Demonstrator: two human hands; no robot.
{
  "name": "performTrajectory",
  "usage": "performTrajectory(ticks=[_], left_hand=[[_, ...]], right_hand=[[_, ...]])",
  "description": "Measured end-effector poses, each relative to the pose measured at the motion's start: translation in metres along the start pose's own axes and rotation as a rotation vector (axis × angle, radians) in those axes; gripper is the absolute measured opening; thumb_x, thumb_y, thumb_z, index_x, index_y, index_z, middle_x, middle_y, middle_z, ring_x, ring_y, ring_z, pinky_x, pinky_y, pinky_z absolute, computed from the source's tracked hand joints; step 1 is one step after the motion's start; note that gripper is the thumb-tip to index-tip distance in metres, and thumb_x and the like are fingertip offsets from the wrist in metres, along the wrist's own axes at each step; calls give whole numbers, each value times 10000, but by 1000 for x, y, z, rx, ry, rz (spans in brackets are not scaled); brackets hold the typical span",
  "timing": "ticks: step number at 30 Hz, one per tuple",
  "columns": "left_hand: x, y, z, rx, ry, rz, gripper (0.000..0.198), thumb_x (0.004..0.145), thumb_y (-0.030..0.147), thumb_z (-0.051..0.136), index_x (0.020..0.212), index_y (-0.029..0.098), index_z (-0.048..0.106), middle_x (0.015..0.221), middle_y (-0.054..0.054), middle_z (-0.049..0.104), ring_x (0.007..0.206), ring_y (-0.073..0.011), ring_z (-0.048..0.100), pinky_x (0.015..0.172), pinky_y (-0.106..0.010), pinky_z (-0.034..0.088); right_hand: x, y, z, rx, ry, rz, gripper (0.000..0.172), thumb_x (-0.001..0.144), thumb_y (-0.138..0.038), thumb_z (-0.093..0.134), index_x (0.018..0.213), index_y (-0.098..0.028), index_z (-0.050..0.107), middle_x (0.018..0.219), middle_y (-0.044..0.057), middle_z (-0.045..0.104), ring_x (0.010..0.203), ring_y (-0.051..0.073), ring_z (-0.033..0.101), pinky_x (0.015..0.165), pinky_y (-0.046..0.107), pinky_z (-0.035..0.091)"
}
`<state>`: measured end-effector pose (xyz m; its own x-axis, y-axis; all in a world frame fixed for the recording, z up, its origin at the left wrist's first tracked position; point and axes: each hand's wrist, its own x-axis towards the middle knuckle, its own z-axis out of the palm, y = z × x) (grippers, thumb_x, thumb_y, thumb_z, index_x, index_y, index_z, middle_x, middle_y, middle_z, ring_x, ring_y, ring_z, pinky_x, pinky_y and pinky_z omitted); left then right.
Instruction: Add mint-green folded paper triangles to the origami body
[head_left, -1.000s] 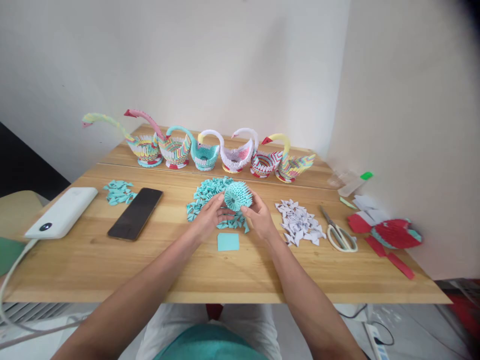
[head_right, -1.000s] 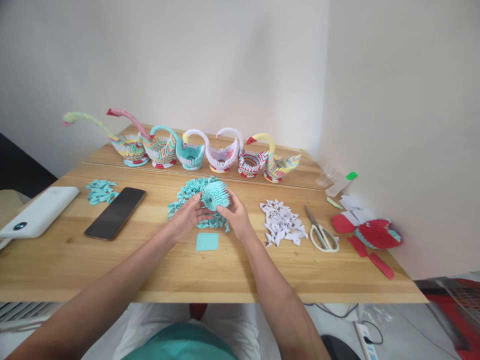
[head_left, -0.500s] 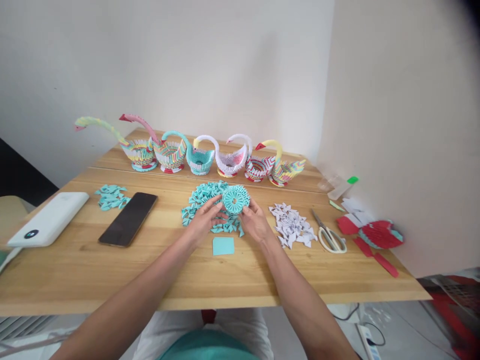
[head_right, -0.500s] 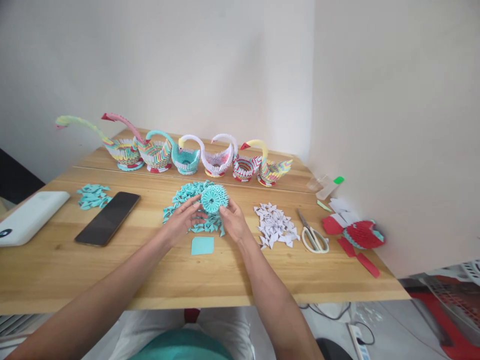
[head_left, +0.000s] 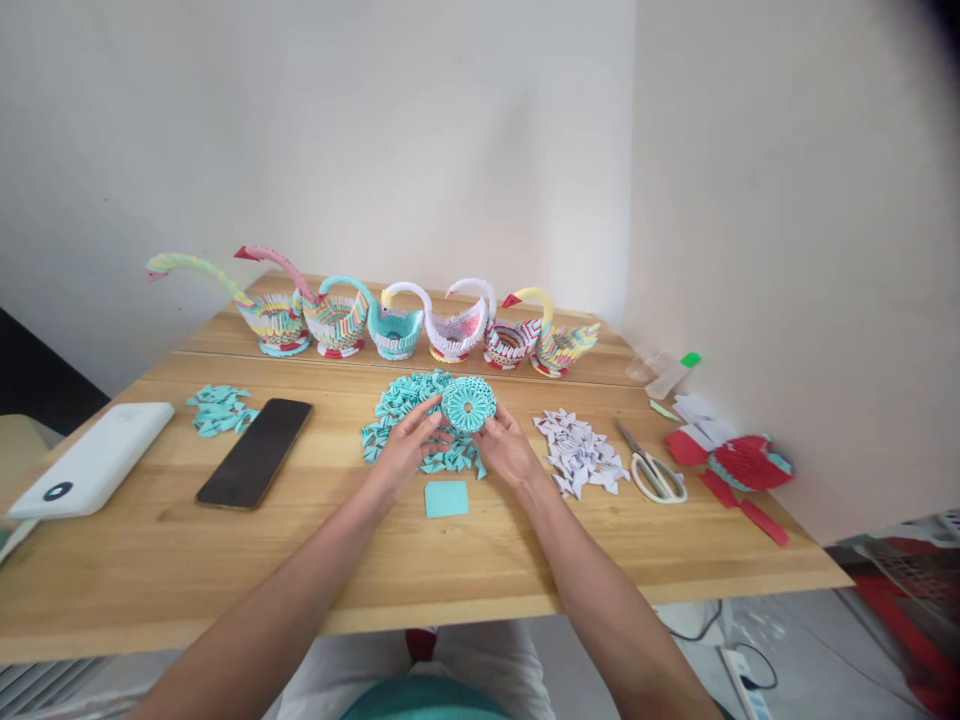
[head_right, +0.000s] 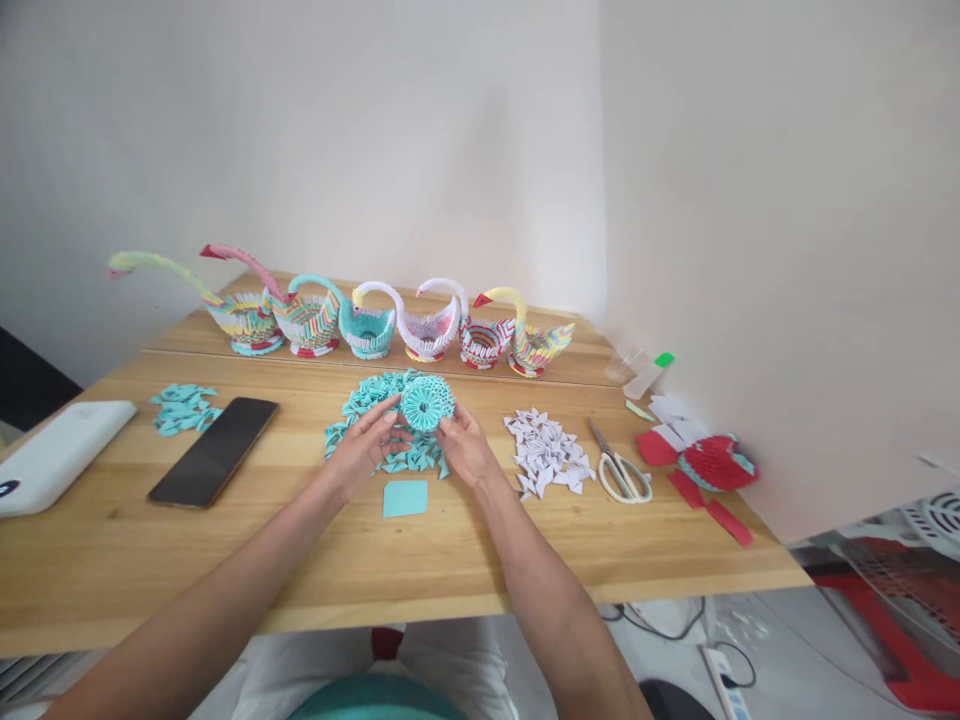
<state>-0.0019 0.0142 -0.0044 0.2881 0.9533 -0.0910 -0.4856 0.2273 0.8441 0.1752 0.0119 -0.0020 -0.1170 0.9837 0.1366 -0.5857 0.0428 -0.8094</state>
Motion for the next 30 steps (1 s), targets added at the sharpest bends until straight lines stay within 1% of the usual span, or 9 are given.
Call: performTrajectory(ticks=[3,5,9,12,14,18,21,26,30], left_hand=[[-2,2,4,20,3,14,558,778,394,764,1283,206,623,977,-59,688,785,-166,665,722,-313,544],[-5,9,8,16,22,27,543,767,387,771,1257,196,637,973,-59,692,772,-160,659,717,-308,540],[-18,43,10,-16,62,100,448,767,354,761,1175,195,666,937,-46,702,744,-150,657,708,-302,534],[-30,69,-2,20,79,179,383,763,326,758,1113,184,694,914,-51,713,749,-156,660,724,-313,536],[-37,76,-16,8,121,169,363,753,318,762,1084,181,705,892,-51,717,749,-160,664,720,-315,537],[-44,62,-47,-66,212,53,361,709,318,790,1021,156,708,833,-49,706,729,-160,656,682,-301,533],[-44,47,-58,-101,215,-54,392,681,315,811,1021,156,697,817,-43,699,705,-161,651,650,-293,525],[-49,35,-56,-146,137,-178,378,716,317,797,1047,167,690,835,-48,697,711,-158,646,660,-289,520],[-54,30,-50,-136,91,-277,328,747,322,780,1026,173,694,835,-50,692,718,-147,634,666,-274,510]], right_hand=[[2,2,-9,6,6,15,420,664,-340,878,1043,-271,711,1054,-1,761,927,169,692,888,298,542],[3,2,-15,-7,13,24,419,652,-374,881,1020,-270,708,1038,10,760,919,185,690,890,336,546],[5,-2,-25,-26,33,23,414,664,-448,861,1006,-275,702,1086,23,748,1025,226,672,976,437,528],[7,-7,-31,-63,91,-21,389,671,-475,849,976,-280,707,1097,28,748,1097,248,653,1042,481,490],[8,-8,-37,-83,144,-49,364,658,-479,857,920,-274,710,1082,30,753,1131,251,642,1067,474,471],[10,-9,-47,-72,200,-50,375,625,-475,881,894,-276,713,1091,24,756,1176,238,626,1074,436,469],[10,-9,-50,-75,216,-39,412,613,-477,890,931,-278,719,1087,25,758,1172,232,630,1082,420,463],[10,-10,-50,-104,209,-29,446,588,-482,906,939,-272,730,1062,32,763,1151,236,638,1102,427,433],[9,-11,-51,-108,215,-34,442,572,-494,909,918,-284,732,1024,22,769,1078,243,666,1078,457,445]])
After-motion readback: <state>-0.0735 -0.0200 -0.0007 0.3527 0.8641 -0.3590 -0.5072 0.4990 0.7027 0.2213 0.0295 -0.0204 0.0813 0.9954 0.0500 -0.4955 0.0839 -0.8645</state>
